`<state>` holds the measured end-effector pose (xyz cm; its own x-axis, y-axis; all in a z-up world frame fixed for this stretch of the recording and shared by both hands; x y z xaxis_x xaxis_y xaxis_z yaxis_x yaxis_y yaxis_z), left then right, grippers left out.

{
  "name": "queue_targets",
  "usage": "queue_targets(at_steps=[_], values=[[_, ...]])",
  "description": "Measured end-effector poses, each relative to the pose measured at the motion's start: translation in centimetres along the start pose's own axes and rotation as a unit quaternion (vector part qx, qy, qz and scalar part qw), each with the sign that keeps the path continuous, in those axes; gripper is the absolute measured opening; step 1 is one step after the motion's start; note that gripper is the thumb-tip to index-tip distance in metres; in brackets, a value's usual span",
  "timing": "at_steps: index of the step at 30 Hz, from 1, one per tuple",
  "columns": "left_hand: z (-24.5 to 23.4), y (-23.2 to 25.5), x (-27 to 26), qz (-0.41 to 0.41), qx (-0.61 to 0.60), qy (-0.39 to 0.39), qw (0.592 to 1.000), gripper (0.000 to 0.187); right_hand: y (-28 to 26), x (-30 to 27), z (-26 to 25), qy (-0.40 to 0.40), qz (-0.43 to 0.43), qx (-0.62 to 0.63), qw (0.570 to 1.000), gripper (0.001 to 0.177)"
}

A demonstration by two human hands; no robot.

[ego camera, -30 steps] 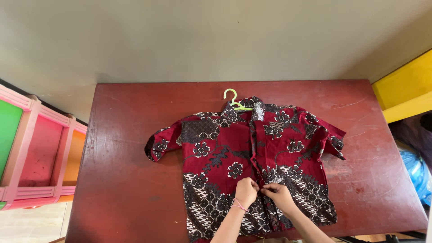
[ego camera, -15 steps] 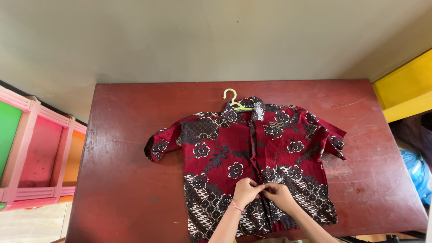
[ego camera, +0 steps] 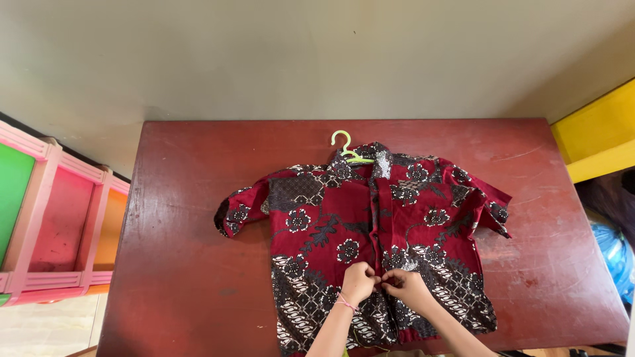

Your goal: The person smooths a red patterned shirt on a table, then places a hanger into the collar and buttons the shirt while it remains on the table. The shirt is left on the hanger on the table surface.

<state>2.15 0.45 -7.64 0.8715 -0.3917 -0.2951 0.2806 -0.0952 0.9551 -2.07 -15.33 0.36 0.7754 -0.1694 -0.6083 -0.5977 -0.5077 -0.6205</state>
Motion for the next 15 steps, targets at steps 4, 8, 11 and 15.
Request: queue_targets(at_steps=[4, 8, 11, 15], values=[[0.0, 0.1, 0.0, -0.023, 0.010, -0.003, 1.000, 0.014, 0.0, 0.3, -0.3, -0.008, -0.022, -0.029, 0.999, 0.021], [0.0, -0.4, 0.2, -0.032, 0.003, -0.012, 0.999, 0.015, 0.5, 0.8, -0.5, -0.020, -0.013, -0.022, 0.999, 0.021], [0.1, -1.2, 0.5, -0.029, -0.013, -0.021, 0.999, 0.017, 0.8, 1.4, -0.4, -0.034, -0.032, 0.025, 0.999, 0.021], [0.2, -1.9, 0.8, -0.029, -0.016, -0.031, 0.999, 0.018, 2.0, 2.4, -0.4, -0.029, -0.004, -0.013, 0.999, 0.018]])
Point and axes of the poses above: each hand's wrist, its own x-axis towards the middle knuckle, its own z-axis out of the palm, y = z × x, the point moved 4 cm from there along x, towards the middle knuckle, and after that the axes turned 12 degrees about z, right-handed, at the moved point
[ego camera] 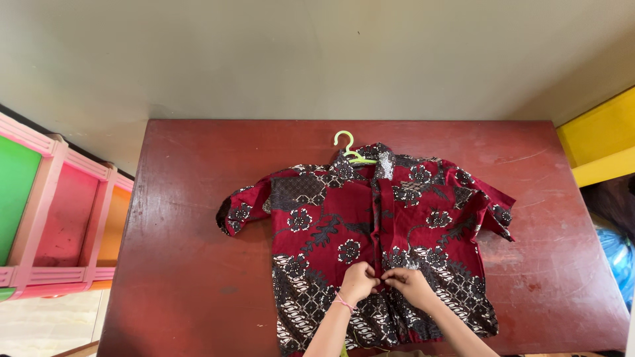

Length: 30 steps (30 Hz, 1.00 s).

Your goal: The person smooths a red patterned shirt on a table, then places a hanger into the collar and buttons the shirt while it remains on the table. The shirt is left on the hanger on the table surface.

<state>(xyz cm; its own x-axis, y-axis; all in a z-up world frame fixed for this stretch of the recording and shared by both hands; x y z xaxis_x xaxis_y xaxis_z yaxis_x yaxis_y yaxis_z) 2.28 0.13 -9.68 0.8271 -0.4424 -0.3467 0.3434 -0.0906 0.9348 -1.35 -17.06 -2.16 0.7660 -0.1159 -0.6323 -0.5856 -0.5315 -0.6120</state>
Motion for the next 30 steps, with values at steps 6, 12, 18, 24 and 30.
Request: queue_targets(at_steps=[6, 12, 18, 24, 30], values=[[-0.1, 2.1, -1.1, 0.103, 0.155, 0.032, 0.982, 0.021, -0.4, -0.1, 0.1, 0.008, -0.083, 0.071, 0.994, 0.019], [0.0, 5.5, -4.1, 0.113, 0.154, 0.109, 0.976, 0.025, -1.5, -2.2, -0.2, 0.038, 0.012, 0.007, 0.999, 0.025], [1.4, 8.9, -8.4, 0.170, 0.196, 0.144, 0.955, 0.037, -1.8, -5.0, 0.3, -0.010, -0.089, 0.102, 0.991, 0.070], [2.8, 10.5, -13.5, 0.284, 0.335, 0.105, 0.892, 0.050, 2.8, -5.8, -1.6, 0.041, 0.019, 0.217, 0.975, 0.069], [3.5, 8.7, -16.6, 0.236, 0.538, 0.003, 0.809, 0.071, 4.4, -6.2, -3.0, -0.027, -0.019, 0.397, 0.917, 0.059]])
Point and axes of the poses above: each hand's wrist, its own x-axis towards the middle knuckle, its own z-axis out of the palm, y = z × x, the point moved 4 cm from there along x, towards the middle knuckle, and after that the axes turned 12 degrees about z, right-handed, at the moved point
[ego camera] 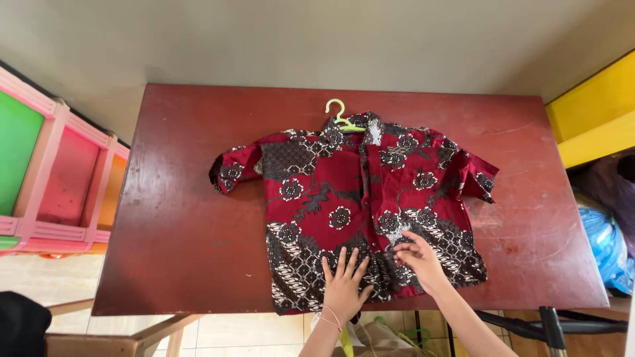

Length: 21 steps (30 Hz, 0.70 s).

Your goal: The person smooths a red patterned shirt on a table, then places a hanger into the collar and buttons the shirt while it remains on the table. The shirt is left on the hanger on the table surface.

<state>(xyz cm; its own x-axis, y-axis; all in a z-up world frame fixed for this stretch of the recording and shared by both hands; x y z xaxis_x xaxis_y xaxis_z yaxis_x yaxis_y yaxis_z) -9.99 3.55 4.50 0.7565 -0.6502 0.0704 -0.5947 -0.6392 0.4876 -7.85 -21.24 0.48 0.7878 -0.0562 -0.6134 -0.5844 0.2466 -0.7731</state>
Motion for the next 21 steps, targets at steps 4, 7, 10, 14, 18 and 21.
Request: queue_targets(at_steps=[4, 7, 10, 14, 18, 21], values=[[0.0, 0.3, -0.9, -0.015, 0.035, -0.019, 0.999, 0.083, 0.8, -2.7, 3.0, -0.010, -0.016, -0.153, 0.988, 0.064], [-0.3, 0.5, -0.9, -0.007, 0.061, 0.010, 0.998, 0.086, 0.9, -5.5, 5.1, 0.012, -0.112, -0.393, 0.913, 0.074], [-0.6, 0.2, -1.4, -0.006, 0.049, 0.010, 0.999, 0.086, 1.3, -7.4, 6.5, -0.012, -0.193, -0.520, 0.832, 0.084], [-1.0, -0.3, -1.7, -0.003, 0.027, 0.007, 1.000, 0.084, 1.4, -7.5, 5.8, 0.000, -0.256, -0.522, 0.813, 0.073], [-1.2, -0.5, -2.0, 0.014, 0.046, 0.036, 0.998, 0.081, 2.9, -5.6, 3.6, 0.076, -0.103, -0.457, 0.880, 0.035], [-0.9, -0.4, -2.0, -0.005, 0.036, 0.017, 0.999, 0.081, 3.0, -5.4, 3.1, 0.136, -0.161, -0.388, 0.897, 0.025]])
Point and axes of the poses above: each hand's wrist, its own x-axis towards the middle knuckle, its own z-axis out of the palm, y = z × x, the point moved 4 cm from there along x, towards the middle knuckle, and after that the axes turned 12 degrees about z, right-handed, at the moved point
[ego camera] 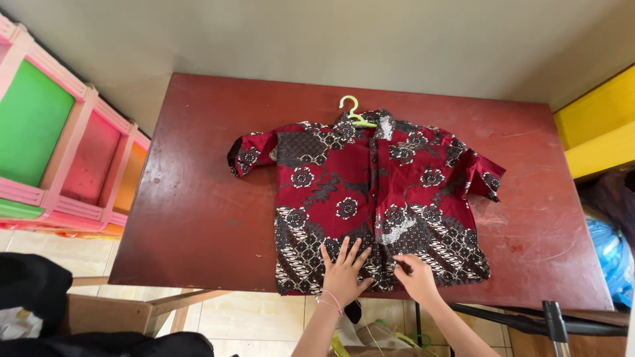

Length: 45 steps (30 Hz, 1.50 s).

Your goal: The person smooths a red patterned shirt on a table, then places a hanger into the collar and buttons the shirt while it remains on the table. The shirt is left on the hanger on the table surface.

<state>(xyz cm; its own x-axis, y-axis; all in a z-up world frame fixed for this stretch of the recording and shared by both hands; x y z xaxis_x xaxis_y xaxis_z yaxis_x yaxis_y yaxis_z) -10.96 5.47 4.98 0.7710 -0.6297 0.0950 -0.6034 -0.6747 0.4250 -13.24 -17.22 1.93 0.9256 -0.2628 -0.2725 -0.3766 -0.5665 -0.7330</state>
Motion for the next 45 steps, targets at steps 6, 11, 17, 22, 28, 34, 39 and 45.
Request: queue_targets(at_steps=[6, 11, 17, 22, 28, 34, 39, 45], values=[[0.5, -0.1, -0.1, -0.033, -0.013, 0.005, 0.999, 0.081, 0.9, 1.3, 0.9, -0.193, 0.053, -0.108, 0.974, 0.026], [-0.1, -2.2, -0.7, -0.061, 0.012, 0.088, 0.994, 0.068, 0.7, 5.9, -4.2, 0.104, -0.061, -0.162, 0.979, 0.046], [-2.1, -7.4, -1.5, -0.111, 0.068, 0.092, 0.987, 0.057, 2.6, 5.5, -2.5, 0.153, -0.102, -0.330, 0.926, 0.072], [-4.1, -11.1, -3.0, -0.130, 0.093, 0.107, 0.981, 0.056, 3.7, 4.1, -1.6, 0.169, -0.069, -0.321, 0.929, 0.076], [-2.7, -8.2, -0.1, -0.129, 0.114, 0.094, 0.981, 0.065, 2.7, 4.2, -0.2, 0.132, -0.065, -0.317, 0.937, 0.072], [1.9, 0.0, 4.2, 0.020, -0.037, 0.002, 0.999, 0.062, -0.3, 1.9, 6.3, 0.039, -0.203, -0.336, 0.919, 0.061], [-0.7, -7.1, 0.9, -0.020, 0.061, -0.021, 0.998, 0.057, 3.3, 4.1, -2.4, 0.072, -0.013, -0.363, 0.929, 0.079], [-4.7, -12.8, -2.4, -0.187, 0.123, 0.068, 0.972, 0.059, 3.4, 3.7, -6.8, 0.159, 0.064, -0.346, 0.922, 0.073]])
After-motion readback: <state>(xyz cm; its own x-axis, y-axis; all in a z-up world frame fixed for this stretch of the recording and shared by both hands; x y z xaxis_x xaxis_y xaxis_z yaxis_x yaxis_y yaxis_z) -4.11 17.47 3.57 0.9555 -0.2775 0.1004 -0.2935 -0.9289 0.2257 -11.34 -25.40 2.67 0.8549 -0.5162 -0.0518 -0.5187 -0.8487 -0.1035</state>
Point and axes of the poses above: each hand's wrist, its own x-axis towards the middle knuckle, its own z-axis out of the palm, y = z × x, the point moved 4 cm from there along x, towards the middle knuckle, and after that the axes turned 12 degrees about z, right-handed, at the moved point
